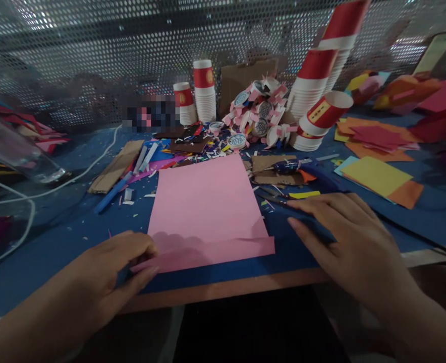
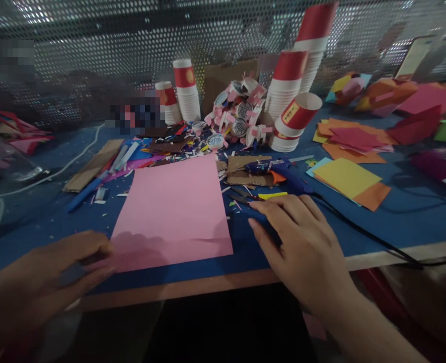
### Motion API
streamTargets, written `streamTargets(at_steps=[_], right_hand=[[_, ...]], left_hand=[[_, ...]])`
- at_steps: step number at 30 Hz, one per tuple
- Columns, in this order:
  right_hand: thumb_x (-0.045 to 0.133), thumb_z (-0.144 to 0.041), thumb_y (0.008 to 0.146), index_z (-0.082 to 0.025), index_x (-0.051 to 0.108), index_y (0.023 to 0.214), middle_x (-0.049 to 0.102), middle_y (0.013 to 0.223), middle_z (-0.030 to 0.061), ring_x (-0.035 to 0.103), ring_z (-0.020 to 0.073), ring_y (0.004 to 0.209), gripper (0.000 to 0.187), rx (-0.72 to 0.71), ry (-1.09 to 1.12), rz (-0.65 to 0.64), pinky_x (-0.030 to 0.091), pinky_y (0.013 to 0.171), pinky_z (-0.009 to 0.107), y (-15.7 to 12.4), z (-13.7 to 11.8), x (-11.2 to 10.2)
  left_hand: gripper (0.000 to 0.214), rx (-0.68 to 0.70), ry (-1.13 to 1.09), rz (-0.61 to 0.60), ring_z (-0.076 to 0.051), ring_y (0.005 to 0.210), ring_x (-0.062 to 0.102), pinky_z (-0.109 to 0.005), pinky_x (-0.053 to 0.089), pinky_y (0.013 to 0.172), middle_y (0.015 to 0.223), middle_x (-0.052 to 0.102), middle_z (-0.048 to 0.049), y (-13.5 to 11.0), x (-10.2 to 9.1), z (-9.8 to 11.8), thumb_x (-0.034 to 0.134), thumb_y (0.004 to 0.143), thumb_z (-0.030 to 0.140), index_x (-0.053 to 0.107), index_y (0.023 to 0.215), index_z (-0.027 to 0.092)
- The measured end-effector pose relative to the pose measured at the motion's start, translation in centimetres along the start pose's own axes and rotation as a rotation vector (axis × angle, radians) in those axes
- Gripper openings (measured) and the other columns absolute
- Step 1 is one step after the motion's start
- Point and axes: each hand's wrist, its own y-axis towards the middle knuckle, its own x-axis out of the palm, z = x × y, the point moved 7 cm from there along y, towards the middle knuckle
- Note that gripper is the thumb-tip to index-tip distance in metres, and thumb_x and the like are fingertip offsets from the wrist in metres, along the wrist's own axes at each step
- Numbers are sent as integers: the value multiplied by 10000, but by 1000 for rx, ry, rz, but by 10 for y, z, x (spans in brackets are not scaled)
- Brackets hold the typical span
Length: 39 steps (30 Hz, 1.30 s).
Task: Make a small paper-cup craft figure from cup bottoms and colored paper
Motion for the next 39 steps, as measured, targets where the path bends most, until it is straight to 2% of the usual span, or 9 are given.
streamTargets(at_steps=[4,7,12,17,23,26,33,37,39], right_hand=[[555,-326,975,-165,693,1068,659,980,122,594,323,940,231,14,-97,-48,483,842,498,4,19,10],[553,-346,969,-197,667,943,655,950,102,582,308,896,189,28,-79,-89,469,803,484,4,30,14],[552,-343,979,-230,620,900,647,947,73,609,279,940,154,17,59,-122,454,829,452,-3,36,7],[537,-331,1000,-246,614,962,652,1037,62,627,248,991,120,31,179,-122,466,870,415,-26,33,-15],[517,-330,1012,-264,588,1008,649,1155,64,578,267,1093,97,43,298,-374,455,875,424,-46,26,-16],[516,-299,1016,-255,589,996,639,1158,72,558,267,1093,88,-24,324,-388,439,906,438,-45,21,-14],[495,-207,1023,-229,594,1018,665,1058,73,571,237,1065,102,-187,338,-380,452,894,395,-36,3,-13],[490,-177,1019,-199,594,1022,684,1000,79,614,223,974,107,-273,314,-339,477,876,377,-26,-8,-15],[484,-173,1019,-188,600,1003,690,983,85,631,220,946,118,-298,297,-331,492,854,366,-23,-11,-16]], left_hand=[[189,69,-71,-159,-210,972,631,-310,499,836,1070,686,-33,13,8,19,495,989,333,630,1086,242],[157,147,-94,-269,-213,922,626,-319,479,783,1025,682,-38,34,16,49,521,979,314,641,1031,226],[189,242,-171,-292,-191,830,628,-298,427,691,982,712,-25,79,25,88,535,990,352,653,1025,208],[258,283,-342,-349,-134,657,540,-255,354,594,745,629,19,108,36,96,507,997,360,640,875,175],[206,349,-431,-459,-126,692,539,-244,371,632,796,639,17,119,40,104,547,974,316,646,871,169],[138,365,-468,-481,-119,715,543,-237,384,670,824,640,22,121,38,108,560,960,246,638,872,174],[77,418,-459,-400,-135,735,555,-252,411,686,858,643,3,120,40,106,575,957,222,635,948,174],[299,596,-370,-172,-224,1059,562,-359,449,956,1154,622,-98,117,38,108,608,949,203,625,1247,210],[297,719,-298,-112,-261,1174,504,-430,395,1065,1263,594,-115,114,42,109,571,985,260,671,1264,269]])
